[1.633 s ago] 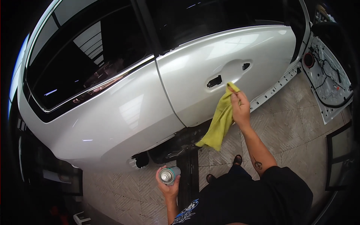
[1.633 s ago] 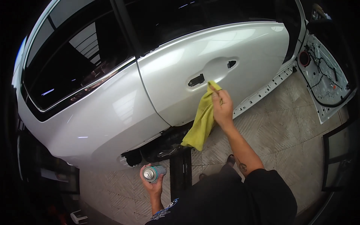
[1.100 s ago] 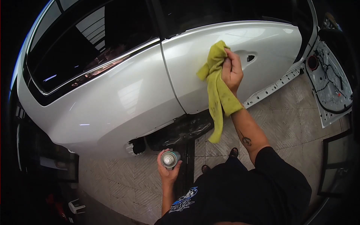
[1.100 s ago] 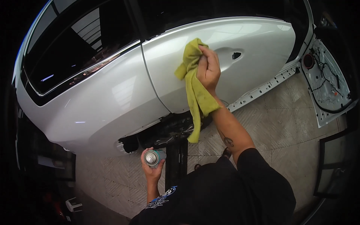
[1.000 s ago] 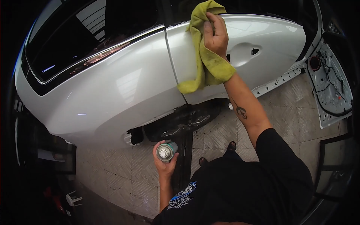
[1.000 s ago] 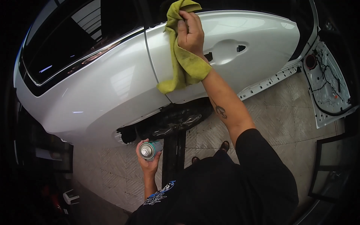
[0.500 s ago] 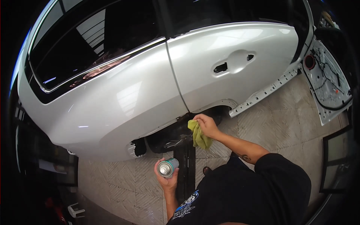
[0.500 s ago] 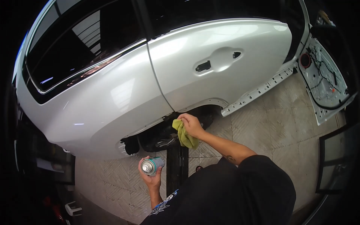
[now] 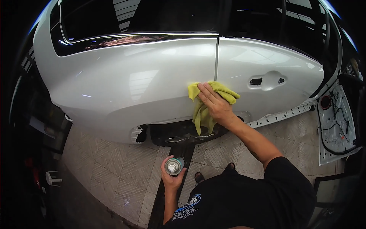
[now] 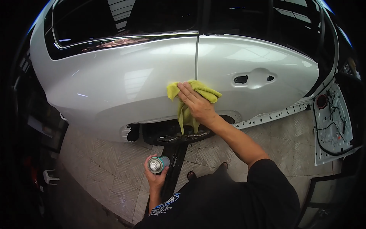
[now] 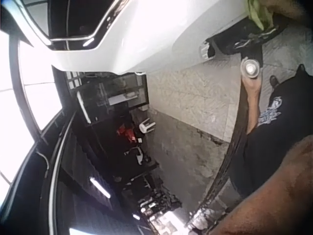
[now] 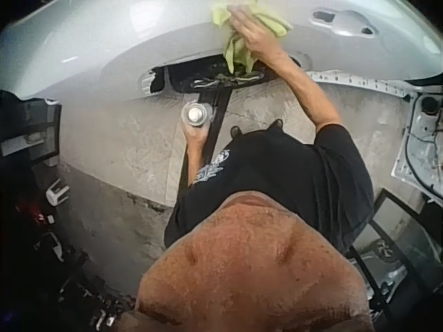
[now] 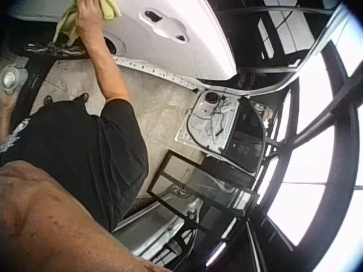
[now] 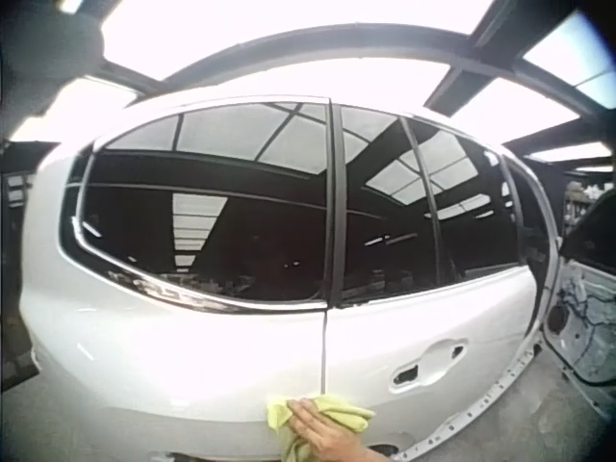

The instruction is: Cleaning the interior door frame and the area around the exterior door handle of a white SUV using a spray and a microfiber cloth.

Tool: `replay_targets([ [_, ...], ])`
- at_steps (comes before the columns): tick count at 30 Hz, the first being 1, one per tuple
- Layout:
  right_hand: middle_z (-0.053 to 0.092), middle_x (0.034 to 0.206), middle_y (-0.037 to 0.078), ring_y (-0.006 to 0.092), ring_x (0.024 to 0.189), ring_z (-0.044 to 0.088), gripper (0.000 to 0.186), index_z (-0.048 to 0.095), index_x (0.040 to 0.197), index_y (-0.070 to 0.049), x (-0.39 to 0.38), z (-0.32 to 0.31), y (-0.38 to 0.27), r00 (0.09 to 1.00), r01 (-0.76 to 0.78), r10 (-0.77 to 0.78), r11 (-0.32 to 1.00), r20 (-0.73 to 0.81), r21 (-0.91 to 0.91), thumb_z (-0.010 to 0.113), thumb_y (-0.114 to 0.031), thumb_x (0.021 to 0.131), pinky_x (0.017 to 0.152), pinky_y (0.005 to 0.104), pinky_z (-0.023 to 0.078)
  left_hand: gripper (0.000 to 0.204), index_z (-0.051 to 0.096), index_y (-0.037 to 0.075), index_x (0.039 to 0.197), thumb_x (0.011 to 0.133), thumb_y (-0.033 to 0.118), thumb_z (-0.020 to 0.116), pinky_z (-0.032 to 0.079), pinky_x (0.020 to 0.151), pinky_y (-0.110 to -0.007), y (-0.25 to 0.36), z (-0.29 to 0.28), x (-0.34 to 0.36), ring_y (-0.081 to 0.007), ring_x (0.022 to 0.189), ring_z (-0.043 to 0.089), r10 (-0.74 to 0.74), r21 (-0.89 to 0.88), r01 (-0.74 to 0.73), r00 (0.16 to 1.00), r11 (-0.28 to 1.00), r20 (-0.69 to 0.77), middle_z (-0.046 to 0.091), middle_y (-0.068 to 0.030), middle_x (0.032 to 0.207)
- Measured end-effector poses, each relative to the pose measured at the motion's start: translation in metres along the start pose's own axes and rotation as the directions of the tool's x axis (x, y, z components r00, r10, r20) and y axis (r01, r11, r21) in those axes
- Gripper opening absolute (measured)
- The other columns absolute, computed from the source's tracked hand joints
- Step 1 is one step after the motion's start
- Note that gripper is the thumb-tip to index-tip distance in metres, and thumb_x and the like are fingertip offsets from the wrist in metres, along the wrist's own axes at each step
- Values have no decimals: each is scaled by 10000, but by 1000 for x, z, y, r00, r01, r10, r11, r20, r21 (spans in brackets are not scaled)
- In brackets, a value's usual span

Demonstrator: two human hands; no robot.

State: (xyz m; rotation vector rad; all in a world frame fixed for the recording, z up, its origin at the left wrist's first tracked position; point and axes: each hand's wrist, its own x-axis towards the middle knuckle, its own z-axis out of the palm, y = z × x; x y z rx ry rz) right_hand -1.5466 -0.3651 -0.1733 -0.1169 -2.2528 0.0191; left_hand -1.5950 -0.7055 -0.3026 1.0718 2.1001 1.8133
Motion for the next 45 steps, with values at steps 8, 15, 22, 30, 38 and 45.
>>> replay_targets([
  [8, 466, 1606, 53, 256, 1479, 442, 564, 599, 1431, -85, 42, 18, -26, 990, -134, 139, 965, 10, -225, 508, 3, 882, 1123, 526, 355, 859, 416, -4, 1437, 756, 144, 916, 473, 1066, -403, -2, -17, 15, -301, 1212, 616, -65, -90, 57, 994, 994, -88, 605, -208, 1356],
  [15, 305, 1674, 152, 382, 1560, 247, 532, 673, 1352, -192, 9, 17, 3, 969, -204, 242, 898, 52, -389, 544, -6, 871, 1080, 676, 271, 864, 398, -17, 1454, 782, 166, 910, 460, 1087, -423, -4, -30, 23, -311, 1244, 596, 25, -114, -48, 981, 992, -193, 583, -213, 1380],
  [22, 293, 1676, 159, 379, 1573, 208, 601, 681, 1371, -260, 38, -15, -17, 979, -196, 200, 908, -28, -371, 536, 16, 857, 1102, 658, 277, 860, 394, -10, 1454, 790, 191, 902, 451, 1098, -449, -14, -37, 12, -334, 1249, 584, 43, -63, -55, 983, 996, -181, 580, -216, 1355],
  [30, 469, 1567, 134, 312, 1491, 400, 539, 528, 1467, -18, 85, 110, -38, 998, 59, -64, 982, -19, -181, 513, -94, 934, 1160, 500, 376, 884, 358, -4, 1468, 802, 215, 896, 432, 1107, -475, -21, -9, 27, -347, 1279, 551, 104, -163, -141, 972, 977, -212, 546, -226, 1380],
  [38, 670, 1108, 95, 315, 1066, 645, 385, 720, 1115, -85, -22, 19, -69, 976, -59, -84, 788, 202, 612, 577, 72, 794, 937, 426, 535, 828, 293, 10, 1464, 869, 270, 807, 439, 1094, -511, 16, -17, 41, -359, 1275, 526, 357, -75, -402, 872, 912, -336, 509, -210, 1345],
  [45, 526, 1478, 209, 392, 1436, 429, 616, 509, 1457, 20, 34, -44, 44, 891, -299, 279, 954, -358, 1, 666, -257, 929, 1128, 521, 370, 824, 292, -3, 1496, 864, 157, 796, 435, 1103, -507, 7, -35, 12, -354, 1276, 526, 214, -9, -229, 926, 973, -311, 511, -232, 1371],
])
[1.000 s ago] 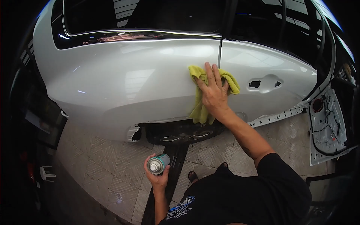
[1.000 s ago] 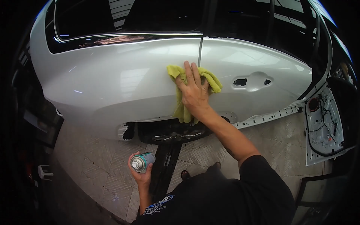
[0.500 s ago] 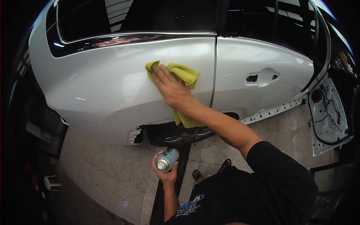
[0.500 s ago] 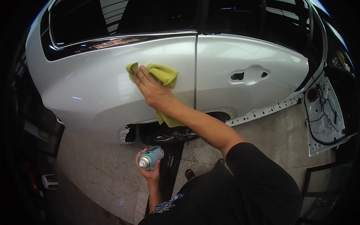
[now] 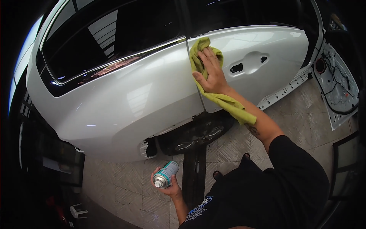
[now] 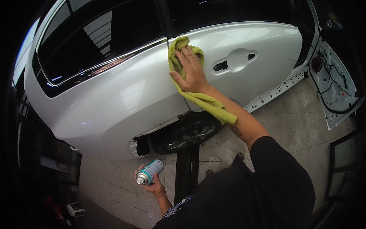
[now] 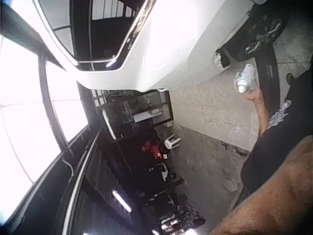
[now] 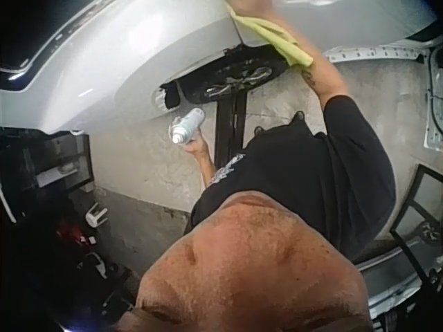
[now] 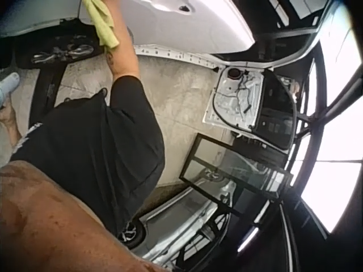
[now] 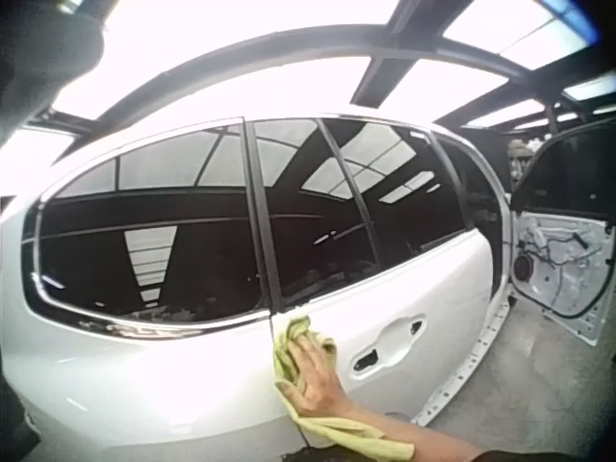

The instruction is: Cleaning the interior door frame and the area around the exterior door handle of a white SUV using a spray and a microfiber cloth.

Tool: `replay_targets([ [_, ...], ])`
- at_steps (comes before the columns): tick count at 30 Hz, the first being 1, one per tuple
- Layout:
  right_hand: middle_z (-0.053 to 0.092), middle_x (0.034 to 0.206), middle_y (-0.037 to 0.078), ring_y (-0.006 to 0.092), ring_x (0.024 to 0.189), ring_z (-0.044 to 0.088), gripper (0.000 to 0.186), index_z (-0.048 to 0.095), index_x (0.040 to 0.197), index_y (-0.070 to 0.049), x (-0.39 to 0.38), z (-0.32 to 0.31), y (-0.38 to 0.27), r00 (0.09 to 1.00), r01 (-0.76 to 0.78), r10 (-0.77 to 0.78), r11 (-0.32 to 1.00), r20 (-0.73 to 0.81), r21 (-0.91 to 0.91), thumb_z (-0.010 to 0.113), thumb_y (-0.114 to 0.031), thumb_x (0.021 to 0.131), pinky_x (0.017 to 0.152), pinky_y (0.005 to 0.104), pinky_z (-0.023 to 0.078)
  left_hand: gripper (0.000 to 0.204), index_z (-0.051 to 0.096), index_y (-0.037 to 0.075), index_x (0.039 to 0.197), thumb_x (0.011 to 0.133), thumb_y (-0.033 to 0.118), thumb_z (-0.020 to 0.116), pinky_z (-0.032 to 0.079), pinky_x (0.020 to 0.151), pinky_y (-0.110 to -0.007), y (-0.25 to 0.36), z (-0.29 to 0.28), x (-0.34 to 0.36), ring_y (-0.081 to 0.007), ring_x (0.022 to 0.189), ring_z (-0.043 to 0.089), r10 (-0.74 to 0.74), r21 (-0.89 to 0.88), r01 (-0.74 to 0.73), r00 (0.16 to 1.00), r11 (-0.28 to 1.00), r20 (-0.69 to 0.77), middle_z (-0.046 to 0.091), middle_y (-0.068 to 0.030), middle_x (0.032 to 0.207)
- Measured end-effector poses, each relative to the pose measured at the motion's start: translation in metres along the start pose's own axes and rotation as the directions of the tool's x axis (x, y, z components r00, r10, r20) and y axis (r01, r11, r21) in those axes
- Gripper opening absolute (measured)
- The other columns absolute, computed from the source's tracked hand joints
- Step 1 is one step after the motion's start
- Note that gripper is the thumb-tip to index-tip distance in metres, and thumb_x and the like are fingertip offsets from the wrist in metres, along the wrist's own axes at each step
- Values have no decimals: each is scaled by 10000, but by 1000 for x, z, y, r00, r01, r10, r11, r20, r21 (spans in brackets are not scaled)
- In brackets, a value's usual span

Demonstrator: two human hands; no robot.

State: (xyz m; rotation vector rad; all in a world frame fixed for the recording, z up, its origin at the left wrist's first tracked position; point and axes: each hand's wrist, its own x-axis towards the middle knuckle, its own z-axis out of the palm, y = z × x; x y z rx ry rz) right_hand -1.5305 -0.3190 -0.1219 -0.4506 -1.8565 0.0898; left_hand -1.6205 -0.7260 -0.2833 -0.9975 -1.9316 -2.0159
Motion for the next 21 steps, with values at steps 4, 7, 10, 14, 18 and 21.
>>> replay_targets([
  [4, 481, 1545, 200, 342, 1438, 465, 534, 569, 1421, 6, -38, 58, -28, 960, 223, -200, 969, 196, -103, 621, -166, 918, 1141, 495, 372, 832, 299, 1, 1495, 869, 195, 811, 440, 1093, -504, -1, 15, -3, -356, 1257, 539, -14, -52, 13, 1000, 999, -10, 518, -231, 1362],
  [7, 575, 1448, 169, 324, 1386, 529, 462, 647, 1328, -16, -86, 75, -63, 816, 403, -476, 875, 328, 267, 570, 5, 873, 1077, 474, 453, 850, 295, 5, 1497, 868, 230, 822, 443, 1091, -509, 2, 27, 0, -355, 1251, 542, -26, -62, 29, 999, 998, 46, 524, -231, 1354],
  [10, 650, 1288, 139, 331, 1232, 613, 417, 681, 1251, -14, -86, 50, -65, 758, 305, -546, 781, 357, 546, 610, 24, 842, 1024, 447, 501, 872, 293, 11, 1493, 854, 238, 842, 437, 1103, -509, 7, 24, 1, -352, 1267, 537, 33, -100, -27, 997, 995, 63, 522, -222, 1360],
  [14, 632, 1268, 165, 363, 1152, 626, 390, 668, 1232, 4, -19, 35, -59, 968, 242, -248, 885, -37, 397, 600, 78, 855, 981, 421, 534, 881, 296, 13, 1489, 842, 235, 851, 433, 1114, -500, 9, 6, -10, -350, 1281, 530, -24, -120, 24, 1000, 992, 5, 517, -206, 1365],
  [18, 532, 1455, 216, 400, 1347, 534, 467, 549, 1355, 14, 15, 100, -93, 973, 204, -220, 962, 70, 178, 670, -68, 911, 1138, 437, 439, 879, 300, 10, 1485, 837, 236, 849, 450, 1097, -492, -1, 9, -14, -347, 1260, 549, -70, -78, 66, 996, 995, -56, 520, -212, 1348],
  [21, 643, 1342, 139, 318, 1301, 605, 350, 623, 1242, -28, -24, 129, -101, 833, 450, -520, 836, 191, 315, 674, -74, 899, 1081, 408, 502, 876, 293, 5, 1488, 839, 223, 840, 458, 1087, -498, -13, 21, -1, -343, 1248, 557, -7, -77, 5, 999, 997, -34, 532, -216, 1326],
])
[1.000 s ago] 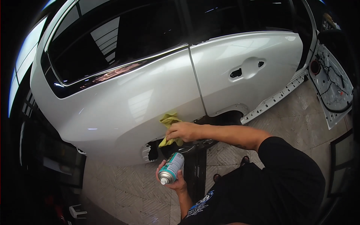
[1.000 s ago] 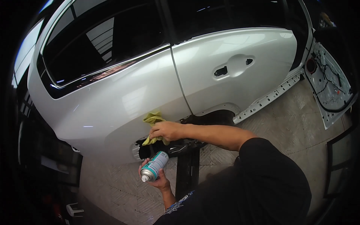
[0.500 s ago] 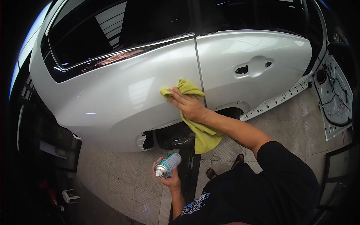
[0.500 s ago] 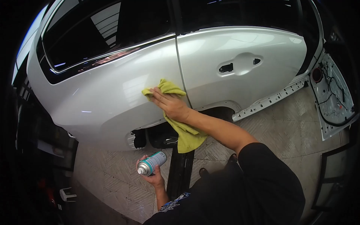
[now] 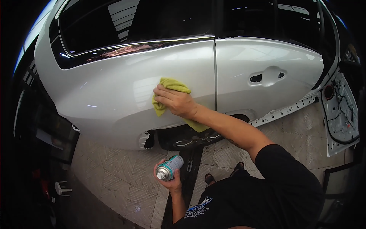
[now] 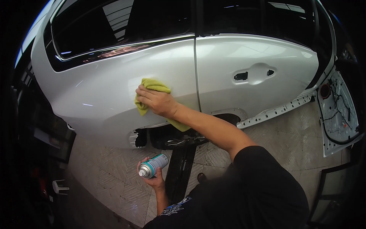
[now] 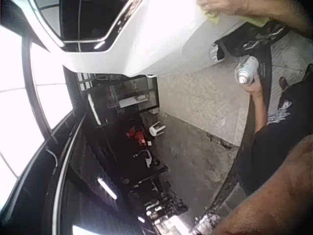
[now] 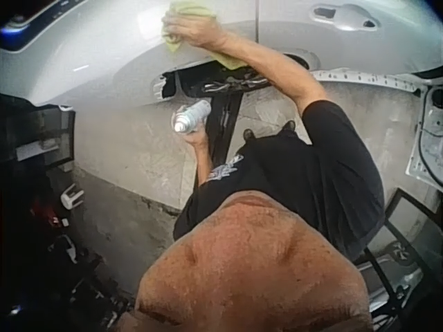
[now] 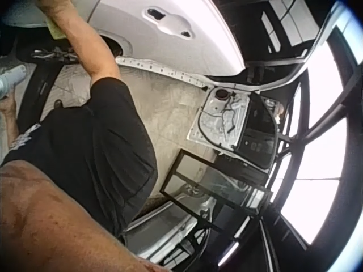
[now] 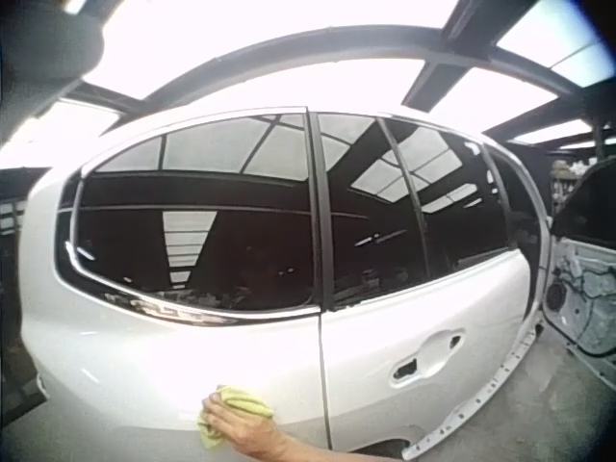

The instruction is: Cleaning the interior door frame and the area around the exterior door handle of a white SUV using a spray and a microfiber cloth.

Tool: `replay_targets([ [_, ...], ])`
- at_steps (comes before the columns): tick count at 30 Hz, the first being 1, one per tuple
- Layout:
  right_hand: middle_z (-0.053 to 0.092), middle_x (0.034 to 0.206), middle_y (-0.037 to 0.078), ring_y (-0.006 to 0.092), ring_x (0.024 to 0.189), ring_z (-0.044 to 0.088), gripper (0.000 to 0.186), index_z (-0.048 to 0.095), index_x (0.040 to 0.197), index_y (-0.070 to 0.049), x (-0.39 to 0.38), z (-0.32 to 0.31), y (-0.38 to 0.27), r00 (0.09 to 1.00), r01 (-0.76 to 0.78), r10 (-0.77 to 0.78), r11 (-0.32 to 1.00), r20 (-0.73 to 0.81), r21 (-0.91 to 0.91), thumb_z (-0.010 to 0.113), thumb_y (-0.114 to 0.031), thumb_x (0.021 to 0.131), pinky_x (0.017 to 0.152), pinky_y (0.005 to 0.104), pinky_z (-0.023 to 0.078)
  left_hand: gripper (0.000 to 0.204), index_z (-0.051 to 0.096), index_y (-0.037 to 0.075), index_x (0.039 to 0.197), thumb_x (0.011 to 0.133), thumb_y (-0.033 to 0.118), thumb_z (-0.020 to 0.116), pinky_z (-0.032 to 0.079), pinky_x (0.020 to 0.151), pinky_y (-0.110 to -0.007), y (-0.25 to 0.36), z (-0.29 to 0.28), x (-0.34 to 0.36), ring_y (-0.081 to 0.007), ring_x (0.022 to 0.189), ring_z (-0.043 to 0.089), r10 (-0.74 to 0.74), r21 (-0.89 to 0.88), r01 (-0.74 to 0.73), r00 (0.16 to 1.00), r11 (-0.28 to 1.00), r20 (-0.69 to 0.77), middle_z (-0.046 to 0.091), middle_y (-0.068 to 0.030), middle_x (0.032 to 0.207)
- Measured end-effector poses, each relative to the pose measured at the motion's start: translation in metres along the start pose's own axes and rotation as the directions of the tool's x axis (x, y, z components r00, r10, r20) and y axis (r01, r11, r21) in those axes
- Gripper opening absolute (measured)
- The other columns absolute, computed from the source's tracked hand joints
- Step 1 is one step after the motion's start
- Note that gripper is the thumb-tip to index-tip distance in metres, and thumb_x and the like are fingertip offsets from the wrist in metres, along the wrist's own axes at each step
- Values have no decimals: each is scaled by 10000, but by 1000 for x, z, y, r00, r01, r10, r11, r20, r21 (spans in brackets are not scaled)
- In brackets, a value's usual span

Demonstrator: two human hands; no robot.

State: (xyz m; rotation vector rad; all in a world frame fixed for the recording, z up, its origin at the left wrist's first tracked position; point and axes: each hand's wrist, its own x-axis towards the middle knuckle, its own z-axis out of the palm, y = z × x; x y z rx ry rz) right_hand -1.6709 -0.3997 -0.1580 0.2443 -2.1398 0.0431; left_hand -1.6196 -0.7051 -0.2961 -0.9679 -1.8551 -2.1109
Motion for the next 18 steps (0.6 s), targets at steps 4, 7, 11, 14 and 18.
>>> replay_targets([
  [4, 719, 1166, 102, 272, 1124, 698, 206, 693, 1171, -64, -86, -7, -39, 812, -548, 250, 637, 528, 542, 633, -106, 978, 904, 353, 564, 860, 325, 6, 1442, 800, 225, 855, 481, 1056, -488, -5, 6, 25, -342, 1197, 590, 135, 16, -135, 991, 991, 13, 556, -215, 1286],
  [7, 733, 1159, 91, 261, 1187, 655, 189, 702, 1157, -56, -141, -60, -70, 631, -776, 561, 457, 536, 435, 623, -129, 1003, 982, 382, 504, 855, 333, 6, 1421, 782, 220, 860, 493, 1041, -482, 2, 6, 34, -331, 1158, 618, 84, -91, -75, 992, 993, 95, 569, -202, 1251],
  [11, 695, 1150, 115, 298, 1170, 606, 159, 679, 1083, -26, -195, -163, -78, 714, -696, 682, 669, 157, 261, 611, -153, 1015, 1027, 396, 447, 879, 343, 27, 1451, 773, 215, 869, 484, 1026, -412, 11, 14, 28, -267, 1135, 619, -137, -27, 142, 979, 989, 152, 581, -172, 1244],
  [14, 652, 1063, 89, 170, 940, 623, 257, 583, 1190, -6, -249, -219, -84, 360, -812, 933, 305, 17, 497, 461, -218, 1111, 874, 289, 500, 916, 327, 38, 1473, 786, 290, 878, 465, 1045, -401, 15, 27, 21, -252, 1167, 595, -223, -9, 229, 958, 973, 179, 566, -158, 1269],
  [18, 678, 1192, 119, 247, 1074, 682, 389, 611, 1250, -29, -315, -249, -93, -473, -562, 790, -611, 390, 557, 422, -338, 1106, 924, 401, 565, 925, 275, 57, 1479, 825, 360, 854, 465, 1037, -389, 26, 58, 15, -236, 1161, 588, -225, -214, 287, 935, 934, 275, 556, -144, 1271],
])
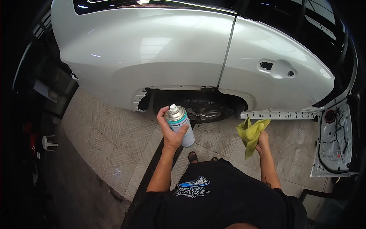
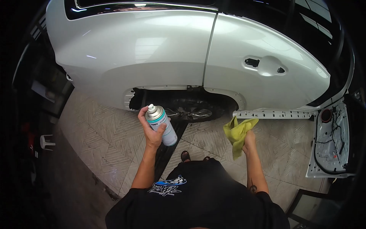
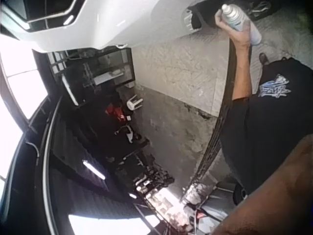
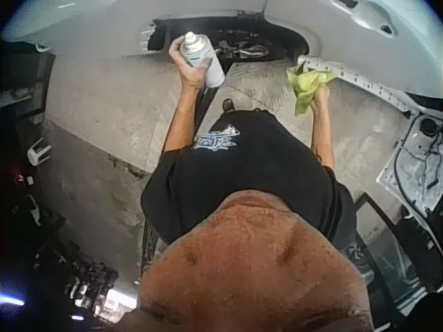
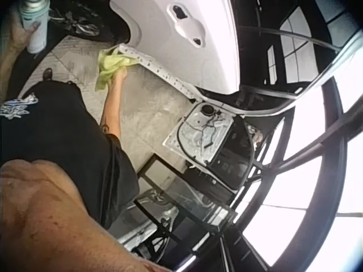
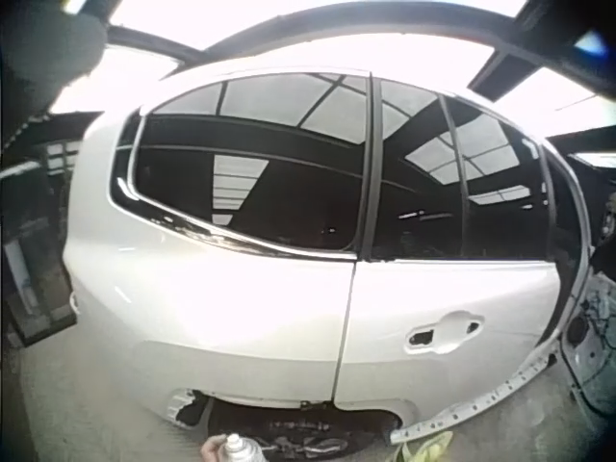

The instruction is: Cleaning the interior door frame and the area around the exterior door handle of a white SUV using a spray and a microfiber cloth.

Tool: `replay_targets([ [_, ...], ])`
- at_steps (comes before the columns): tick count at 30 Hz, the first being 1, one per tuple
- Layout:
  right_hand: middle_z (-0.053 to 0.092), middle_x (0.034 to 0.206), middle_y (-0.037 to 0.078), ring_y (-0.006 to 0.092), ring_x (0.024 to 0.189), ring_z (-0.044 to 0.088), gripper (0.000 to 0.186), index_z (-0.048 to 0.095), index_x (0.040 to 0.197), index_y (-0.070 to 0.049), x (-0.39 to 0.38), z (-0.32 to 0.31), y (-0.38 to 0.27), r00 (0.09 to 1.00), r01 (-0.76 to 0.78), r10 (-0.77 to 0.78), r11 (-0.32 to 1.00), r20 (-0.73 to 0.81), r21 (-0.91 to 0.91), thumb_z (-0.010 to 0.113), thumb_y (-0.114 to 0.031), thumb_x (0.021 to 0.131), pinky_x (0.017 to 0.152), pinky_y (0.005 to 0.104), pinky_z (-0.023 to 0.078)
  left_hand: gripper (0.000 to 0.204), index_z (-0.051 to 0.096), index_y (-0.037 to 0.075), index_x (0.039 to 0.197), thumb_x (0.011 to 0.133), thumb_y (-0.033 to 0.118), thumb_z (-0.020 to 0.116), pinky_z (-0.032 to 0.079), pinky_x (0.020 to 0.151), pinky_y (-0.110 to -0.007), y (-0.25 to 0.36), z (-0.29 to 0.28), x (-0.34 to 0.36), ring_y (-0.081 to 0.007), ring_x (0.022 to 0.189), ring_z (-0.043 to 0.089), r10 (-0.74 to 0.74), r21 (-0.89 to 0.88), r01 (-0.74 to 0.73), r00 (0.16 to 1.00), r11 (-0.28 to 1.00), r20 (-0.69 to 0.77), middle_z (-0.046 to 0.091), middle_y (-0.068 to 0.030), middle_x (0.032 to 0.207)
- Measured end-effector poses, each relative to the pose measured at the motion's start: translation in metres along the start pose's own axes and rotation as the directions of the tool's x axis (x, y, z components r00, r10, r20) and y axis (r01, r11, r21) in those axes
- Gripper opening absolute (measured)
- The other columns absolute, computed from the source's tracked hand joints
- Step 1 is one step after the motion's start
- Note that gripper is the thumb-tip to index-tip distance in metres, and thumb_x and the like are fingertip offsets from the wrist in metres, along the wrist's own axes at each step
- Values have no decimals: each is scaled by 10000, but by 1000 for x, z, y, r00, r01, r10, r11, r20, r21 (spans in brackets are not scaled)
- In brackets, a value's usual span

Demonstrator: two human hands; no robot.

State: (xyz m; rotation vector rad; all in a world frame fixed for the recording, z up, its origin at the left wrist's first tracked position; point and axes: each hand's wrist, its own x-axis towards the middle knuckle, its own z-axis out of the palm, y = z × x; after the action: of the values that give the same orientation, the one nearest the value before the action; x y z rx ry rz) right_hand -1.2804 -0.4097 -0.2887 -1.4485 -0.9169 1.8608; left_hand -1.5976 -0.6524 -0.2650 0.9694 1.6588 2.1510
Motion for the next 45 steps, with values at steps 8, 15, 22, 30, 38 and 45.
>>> replay_targets([
  [8, 628, 1328, 193, 396, 1205, 612, 695, 596, 1294, -26, -27, -79, -17, 898, -93, -174, 823, 404, 560, 349, -627, 1045, 1060, 558, 492, 849, 260, 73, 1546, 910, 298, 775, 515, 999, -430, 43, 66, -13, -301, 1113, 647, 186, 105, -188, 982, 976, 28, 571, -175, 1299],
  [15, 559, 1479, 196, 419, 1370, 515, 686, 571, 1428, -76, -18, -103, 18, 612, -223, -492, 643, 619, 733, 376, -609, 1042, 1154, 609, 388, 677, 427, 57, 1502, 927, 272, 711, 460, 1041, -443, 70, 74, 11, -349, 1205, 573, 192, 518, -182, 981, 836, 34, 533, -209, 1346],
  [22, 542, 1494, 194, 424, 1370, 509, 688, 532, 1460, -57, -11, -87, 45, 868, -194, -269, 588, 416, 785, 389, -585, 1042, 1154, 600, 398, 710, 426, 85, 1484, 914, 324, 777, 437, 1049, -450, 70, 76, 47, -311, 1174, 550, 243, 594, -224, 969, 772, 50, 492, -168, 1251],
  [30, 647, 1169, 58, 238, 1115, 611, 378, 591, 1272, -82, -82, -4, 31, 698, 699, -603, 692, 386, -183, 576, -344, 999, 951, 389, 498, 683, 485, 74, 1386, 834, 247, 847, 468, 987, -462, 70, 68, 109, -365, 1162, 536, 424, 655, -367, 902, 661, 77, 451, -191, 1234],
  [38, 633, 1250, 82, 230, 1157, 633, 411, 548, 1325, -62, -111, 61, 48, 792, -72, -337, 776, 509, 626, 650, -265, 982, 986, 392, 548, 606, 524, 148, 1342, 830, 249, 833, 537, 806, -501, 61, 67, 104, -395, 984, 604, 345, 724, -334, 928, 603, 140, 447, -188, 1169],
  [45, 568, 1376, 126, 273, 1289, 558, 509, 509, 1405, -79, -62, 100, 12, 606, 774, -609, 600, 512, -201, 655, -345, 997, 1083, 440, 499, 622, 520, 175, 1356, 828, 272, 835, 545, 764, -498, 61, 38, 151, -389, 974, 609, 345, 770, -373, 914, 518, 212, 446, -184, 1157],
])
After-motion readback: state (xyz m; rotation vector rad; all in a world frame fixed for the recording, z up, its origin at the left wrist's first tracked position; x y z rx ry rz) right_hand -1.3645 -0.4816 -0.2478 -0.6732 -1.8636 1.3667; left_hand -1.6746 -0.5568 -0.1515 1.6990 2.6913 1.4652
